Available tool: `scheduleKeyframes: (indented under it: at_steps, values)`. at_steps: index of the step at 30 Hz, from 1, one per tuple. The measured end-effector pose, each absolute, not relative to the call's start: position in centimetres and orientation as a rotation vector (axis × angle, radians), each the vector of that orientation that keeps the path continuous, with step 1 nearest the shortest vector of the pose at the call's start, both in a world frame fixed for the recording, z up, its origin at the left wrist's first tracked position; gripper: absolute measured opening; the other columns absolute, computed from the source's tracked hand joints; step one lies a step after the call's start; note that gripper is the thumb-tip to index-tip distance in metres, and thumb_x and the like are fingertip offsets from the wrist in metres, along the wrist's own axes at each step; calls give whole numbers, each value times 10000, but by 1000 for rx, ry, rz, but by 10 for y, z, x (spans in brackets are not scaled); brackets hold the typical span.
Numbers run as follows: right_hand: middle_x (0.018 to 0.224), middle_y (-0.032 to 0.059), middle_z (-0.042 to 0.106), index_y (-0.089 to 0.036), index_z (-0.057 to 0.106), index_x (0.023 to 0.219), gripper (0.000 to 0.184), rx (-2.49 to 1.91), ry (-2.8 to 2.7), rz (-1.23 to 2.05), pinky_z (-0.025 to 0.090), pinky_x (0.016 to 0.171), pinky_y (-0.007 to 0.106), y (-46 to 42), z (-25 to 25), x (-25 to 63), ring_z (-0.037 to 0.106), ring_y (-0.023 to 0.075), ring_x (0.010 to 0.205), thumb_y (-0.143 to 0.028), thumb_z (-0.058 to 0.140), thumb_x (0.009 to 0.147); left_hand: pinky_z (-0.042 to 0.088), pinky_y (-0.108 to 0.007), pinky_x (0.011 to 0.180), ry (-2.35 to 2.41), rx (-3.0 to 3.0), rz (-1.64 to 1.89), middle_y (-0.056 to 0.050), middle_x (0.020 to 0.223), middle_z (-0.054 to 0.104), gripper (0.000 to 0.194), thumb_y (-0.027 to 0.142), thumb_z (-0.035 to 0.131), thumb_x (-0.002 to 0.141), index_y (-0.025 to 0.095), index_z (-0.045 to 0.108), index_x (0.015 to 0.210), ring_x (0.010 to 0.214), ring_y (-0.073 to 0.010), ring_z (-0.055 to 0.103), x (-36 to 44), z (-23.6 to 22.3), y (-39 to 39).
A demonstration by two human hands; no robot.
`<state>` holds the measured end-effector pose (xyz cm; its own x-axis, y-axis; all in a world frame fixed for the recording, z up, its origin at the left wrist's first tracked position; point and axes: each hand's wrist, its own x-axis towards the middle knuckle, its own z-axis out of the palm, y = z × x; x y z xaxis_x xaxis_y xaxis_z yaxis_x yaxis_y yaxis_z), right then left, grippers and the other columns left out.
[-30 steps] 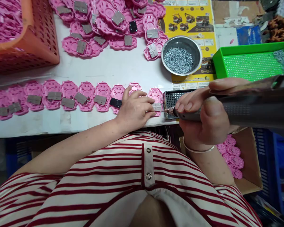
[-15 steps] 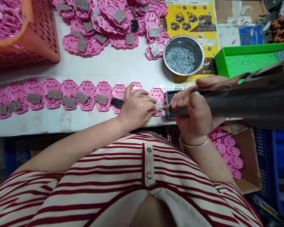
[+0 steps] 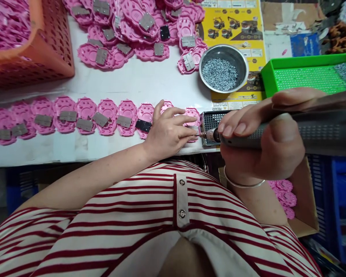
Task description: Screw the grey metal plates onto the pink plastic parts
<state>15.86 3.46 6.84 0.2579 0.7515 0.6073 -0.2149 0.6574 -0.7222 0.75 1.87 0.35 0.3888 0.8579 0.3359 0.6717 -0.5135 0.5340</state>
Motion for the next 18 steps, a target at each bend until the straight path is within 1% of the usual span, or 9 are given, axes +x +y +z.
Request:
scheduleKeyframes:
  at_steps: [2, 4, 6, 9, 12, 15, 18]
  values:
    - [570, -91, 426, -274, 707, 900, 188, -538, -1110, 721, 492, 375, 210, 33, 69, 158, 464, 46, 383, -385, 779, 767, 218, -659, 1176, 1316, 2311, 856, 24, 1150, 771, 69, 379, 733, 898, 377, 802, 897, 1155, -268, 598, 8, 5, 19]
    - [556, -84, 414, -258, 718, 890, 164, -531, -1084, 756, 505, 396, 216, 33, 68, 159, 499, 60, 406, -351, 767, 764, 241, -635, 1171, 1322, 2282, 863, 22, 1144, 772, 37, 366, 766, 871, 369, 803, 866, 1142, -262, 603, 9, 5, 19]
    - [534, -86, 395, -284, 721, 884, 138, -542, -1089, 753, 492, 383, 212, 33, 67, 159, 489, 61, 396, -349, 756, 767, 254, -605, 1169, 1345, 2245, 864, 23, 1147, 770, 16, 354, 790, 850, 361, 801, 841, 1135, -253, 606, 9, 5, 19]
    - [558, -87, 442, -311, 713, 900, 144, -525, -1110, 763, 469, 373, 197, 32, 67, 161, 455, 44, 393, -374, 745, 774, 342, -521, 1117, 1347, 2169, 866, 9, 1167, 765, 16, 349, 804, 839, 337, 803, 830, 1107, -233, 622, 9, 4, 19]
    - [599, -87, 511, -261, 702, 941, 163, -473, -1102, 883, 506, 468, 189, 29, 71, 163, 525, 35, 479, -337, 713, 798, 416, -442, 1032, 1306, 2125, 912, -11, 1182, 762, 52, 367, 809, 836, 317, 809, 821, 1053, -216, 642, 8, 0, 20]
    - [609, -96, 527, -258, 691, 936, 127, -503, -1102, 935, 513, 507, 199, 26, 74, 165, 560, 36, 519, -314, 702, 822, 423, -433, 1016, 1273, 2124, 968, -17, 1173, 764, 57, 369, 816, 830, 314, 813, 814, 1033, -214, 646, 8, -1, 20]
    - [579, -92, 484, -277, 702, 920, 152, -527, -1122, 895, 505, 452, 215, 27, 71, 166, 547, 53, 473, -351, 750, 797, 404, -475, 1055, 1313, 2160, 901, -10, 1182, 762, 59, 377, 805, 840, 321, 812, 823, 1077, -228, 636, 8, 0, 19]
